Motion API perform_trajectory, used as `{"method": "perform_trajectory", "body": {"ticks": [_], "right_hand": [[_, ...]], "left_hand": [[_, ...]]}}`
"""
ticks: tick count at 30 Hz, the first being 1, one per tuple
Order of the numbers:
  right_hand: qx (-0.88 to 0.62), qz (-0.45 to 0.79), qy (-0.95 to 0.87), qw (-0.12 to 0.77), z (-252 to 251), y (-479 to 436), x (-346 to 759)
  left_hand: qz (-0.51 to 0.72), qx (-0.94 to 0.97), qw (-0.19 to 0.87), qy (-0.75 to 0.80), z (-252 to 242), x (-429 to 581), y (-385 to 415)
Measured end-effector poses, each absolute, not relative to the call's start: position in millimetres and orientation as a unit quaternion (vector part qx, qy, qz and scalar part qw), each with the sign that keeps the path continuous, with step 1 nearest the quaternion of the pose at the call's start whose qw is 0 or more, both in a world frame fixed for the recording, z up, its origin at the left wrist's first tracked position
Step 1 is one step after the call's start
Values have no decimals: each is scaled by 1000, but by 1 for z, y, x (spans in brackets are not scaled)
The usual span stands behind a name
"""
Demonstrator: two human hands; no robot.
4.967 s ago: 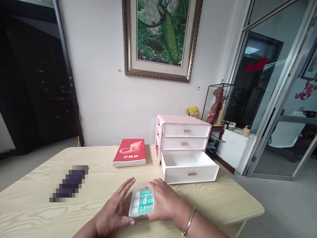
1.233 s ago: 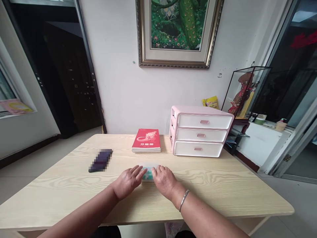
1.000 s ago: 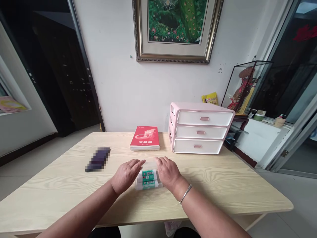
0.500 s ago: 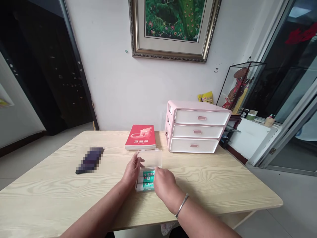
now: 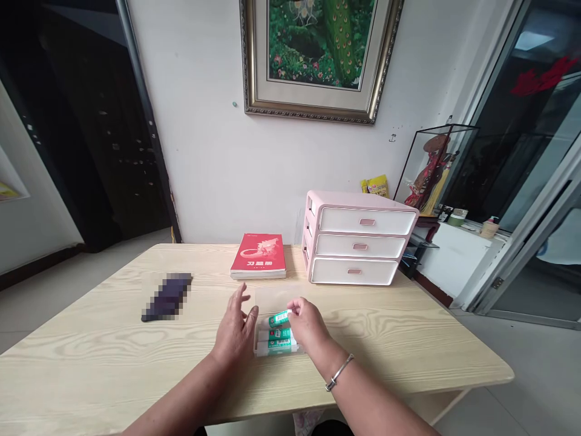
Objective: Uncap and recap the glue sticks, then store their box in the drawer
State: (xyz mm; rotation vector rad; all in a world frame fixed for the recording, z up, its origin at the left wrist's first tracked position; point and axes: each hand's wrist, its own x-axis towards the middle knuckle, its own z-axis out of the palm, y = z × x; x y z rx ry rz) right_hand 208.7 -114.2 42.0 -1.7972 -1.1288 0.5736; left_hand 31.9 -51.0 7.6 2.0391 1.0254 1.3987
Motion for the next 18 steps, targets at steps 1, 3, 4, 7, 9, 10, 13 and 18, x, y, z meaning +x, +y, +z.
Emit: {"method": "perform_trajectory", "body": {"ticks": [1,3,4,7,9,10,13,18], "right_hand": [[-713,245,-439,489,47,-118,209],[-679,280,-415,537,58,-128,204],[-659,303,-413,551,63,-133,200],[-601,366,-448,551,74,-146,188],[-610,366,-465,527,76,-149,186],[-633,340,-474,509,76,-149,188],[-709,174,-564,386,77,-149,196],[-663,59,-741,93,74,-146,199]], "left_hand": [[522,752,177,362,13,27,-58],[509,799,98,304,25,19,-73],[486,826,78,274,30,17,-80],[390,879,84,260,38,18,-96],[341,883,118,299,37,19,-99],[331,876,140,321,36,19,-98],[360,824,236,367,32,16,-89],[372,700,471,386,31,10,-75]]}}
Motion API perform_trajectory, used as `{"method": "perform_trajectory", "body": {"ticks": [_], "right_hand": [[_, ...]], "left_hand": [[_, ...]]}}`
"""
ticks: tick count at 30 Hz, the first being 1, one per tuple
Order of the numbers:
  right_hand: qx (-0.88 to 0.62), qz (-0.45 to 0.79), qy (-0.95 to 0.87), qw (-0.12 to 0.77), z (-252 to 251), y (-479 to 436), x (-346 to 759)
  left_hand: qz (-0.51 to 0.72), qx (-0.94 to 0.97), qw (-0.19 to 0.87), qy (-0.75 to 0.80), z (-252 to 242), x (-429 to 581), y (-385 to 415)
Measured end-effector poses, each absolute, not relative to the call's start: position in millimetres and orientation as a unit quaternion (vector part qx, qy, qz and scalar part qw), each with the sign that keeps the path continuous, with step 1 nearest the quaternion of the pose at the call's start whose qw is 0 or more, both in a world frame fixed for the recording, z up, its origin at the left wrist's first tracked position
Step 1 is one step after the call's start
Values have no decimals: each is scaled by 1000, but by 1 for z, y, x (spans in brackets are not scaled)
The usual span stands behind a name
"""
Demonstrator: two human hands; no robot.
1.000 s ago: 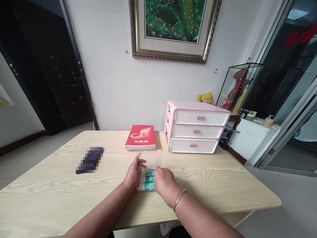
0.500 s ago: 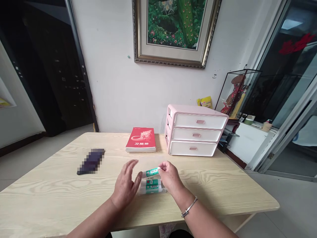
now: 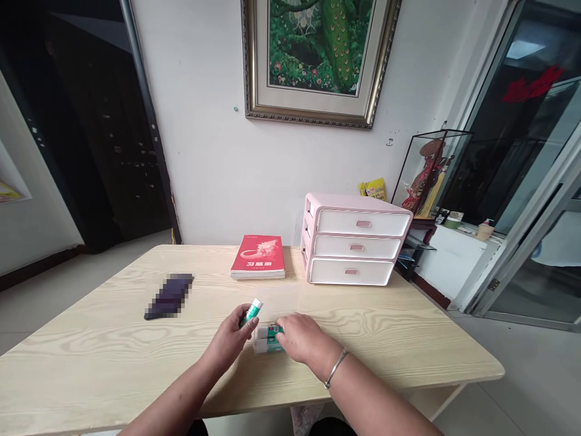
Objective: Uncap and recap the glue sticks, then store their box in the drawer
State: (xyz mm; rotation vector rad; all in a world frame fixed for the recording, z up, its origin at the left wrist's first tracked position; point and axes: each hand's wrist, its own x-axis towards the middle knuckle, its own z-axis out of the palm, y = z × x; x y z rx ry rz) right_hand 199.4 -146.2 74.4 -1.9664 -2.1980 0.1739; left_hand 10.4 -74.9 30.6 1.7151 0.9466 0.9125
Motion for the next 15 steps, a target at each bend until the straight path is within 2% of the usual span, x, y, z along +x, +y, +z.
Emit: {"method": "perform_trajectory", "body": {"ticks": [3,5,9,12,15], "right_hand": [[-640,62,-766,4,72,-135,197],[-644,56,-762,-38,71,-126,196],[-656,37,-750,-72,71,-120,193],[-655,17,-753,-56,73,-128,192],[-671,14,-740,41,77,-140,193]], "left_hand": [[338,650,551,400,28,9,-72],[340,638,560,405,25,6,-67],[404,656,456,446,23,-1,-43],[416,652,420,474,26,-4,-27],[417,635,462,458,30,-2,-28]]}}
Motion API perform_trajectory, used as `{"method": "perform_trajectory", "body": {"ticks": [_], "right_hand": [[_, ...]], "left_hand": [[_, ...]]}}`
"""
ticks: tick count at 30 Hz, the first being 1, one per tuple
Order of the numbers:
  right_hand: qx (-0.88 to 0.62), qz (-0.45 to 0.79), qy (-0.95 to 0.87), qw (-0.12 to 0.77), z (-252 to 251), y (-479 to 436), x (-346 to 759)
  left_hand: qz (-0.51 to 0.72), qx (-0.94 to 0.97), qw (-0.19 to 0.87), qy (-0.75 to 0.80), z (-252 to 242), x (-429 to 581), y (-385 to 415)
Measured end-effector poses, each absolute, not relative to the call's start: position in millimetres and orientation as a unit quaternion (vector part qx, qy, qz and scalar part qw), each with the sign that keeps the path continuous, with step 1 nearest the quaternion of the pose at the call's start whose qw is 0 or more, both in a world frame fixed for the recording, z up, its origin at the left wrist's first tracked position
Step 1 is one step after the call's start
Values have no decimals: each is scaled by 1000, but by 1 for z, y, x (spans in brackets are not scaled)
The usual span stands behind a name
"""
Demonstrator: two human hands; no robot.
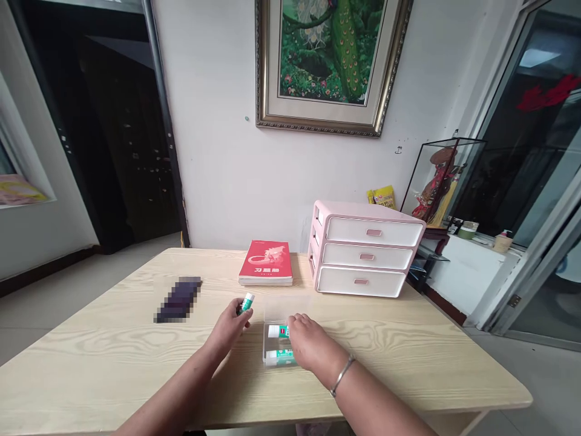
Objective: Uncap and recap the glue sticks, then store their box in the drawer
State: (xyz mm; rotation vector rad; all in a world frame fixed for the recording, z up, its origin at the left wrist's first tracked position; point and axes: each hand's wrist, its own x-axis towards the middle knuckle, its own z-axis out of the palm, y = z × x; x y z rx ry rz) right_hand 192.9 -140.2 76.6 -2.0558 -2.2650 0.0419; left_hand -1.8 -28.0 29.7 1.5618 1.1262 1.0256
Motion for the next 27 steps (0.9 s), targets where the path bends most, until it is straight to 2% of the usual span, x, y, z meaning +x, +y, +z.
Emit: {"method": "perform_trajectory", "body": {"ticks": [5,7,9,13,17,19,22,27], "right_hand": [[-673,170,-670,263,84,-152,177],[-631,206,-678,315,87,-153,165],[-608,202,-692,331,90,-153,157],[-650,181,-683,280,92,-152,169],[-650,183,-732,95,79,-153,194],[-636,151,-756,36,70,-153,200],[-633,110,-766,15,60,-152,204],[-654,124,-745,43,57,-150,211]], "left_hand": [[453,510,660,314,37,14,-66],[450,487,697,273,40,20,-80],[460,478,696,275,42,22,-86],[490,448,655,361,39,8,-70],[487,432,637,414,28,-12,-44],[470,423,644,430,23,-15,-37],[429,431,673,420,16,-10,-38],[349,488,708,373,13,6,-55]]}}
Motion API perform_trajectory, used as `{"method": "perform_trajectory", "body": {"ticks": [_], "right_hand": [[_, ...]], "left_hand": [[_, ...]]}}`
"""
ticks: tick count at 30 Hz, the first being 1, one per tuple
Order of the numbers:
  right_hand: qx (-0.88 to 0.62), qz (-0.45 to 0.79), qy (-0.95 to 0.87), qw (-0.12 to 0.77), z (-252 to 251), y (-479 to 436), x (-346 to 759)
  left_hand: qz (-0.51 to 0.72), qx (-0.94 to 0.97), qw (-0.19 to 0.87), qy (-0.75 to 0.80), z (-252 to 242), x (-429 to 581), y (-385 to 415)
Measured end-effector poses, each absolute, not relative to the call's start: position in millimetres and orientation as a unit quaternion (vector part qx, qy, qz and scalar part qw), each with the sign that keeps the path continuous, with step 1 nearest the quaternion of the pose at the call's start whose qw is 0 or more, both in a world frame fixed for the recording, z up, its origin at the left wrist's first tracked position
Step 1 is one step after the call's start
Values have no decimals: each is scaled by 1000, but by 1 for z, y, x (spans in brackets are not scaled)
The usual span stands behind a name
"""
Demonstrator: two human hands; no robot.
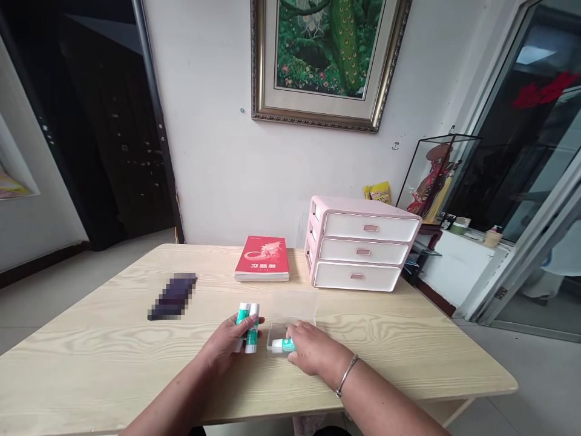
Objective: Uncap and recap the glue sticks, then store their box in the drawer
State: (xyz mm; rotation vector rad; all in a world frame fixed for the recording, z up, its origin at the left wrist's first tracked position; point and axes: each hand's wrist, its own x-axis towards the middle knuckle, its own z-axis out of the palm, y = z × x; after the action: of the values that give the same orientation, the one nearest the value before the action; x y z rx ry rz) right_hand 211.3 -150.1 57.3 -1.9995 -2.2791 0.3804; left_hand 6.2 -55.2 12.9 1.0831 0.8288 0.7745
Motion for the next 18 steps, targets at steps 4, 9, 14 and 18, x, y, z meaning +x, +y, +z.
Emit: {"method": "perform_trajectory", "body": {"ticks": [4,9,14,18], "right_hand": [[-659,135,-738,51,58,-152,228],[-674,79,-734,39,66,-153,263],[-696,21,-717,16,72,-156,302],[-721,-5,-693,26,76,-163,320]], "left_hand": [[329,516,708,352,10,26,-69],[304,552,696,344,8,70,-77],[270,580,693,332,13,108,-85],[258,627,649,345,13,102,-82]]}}
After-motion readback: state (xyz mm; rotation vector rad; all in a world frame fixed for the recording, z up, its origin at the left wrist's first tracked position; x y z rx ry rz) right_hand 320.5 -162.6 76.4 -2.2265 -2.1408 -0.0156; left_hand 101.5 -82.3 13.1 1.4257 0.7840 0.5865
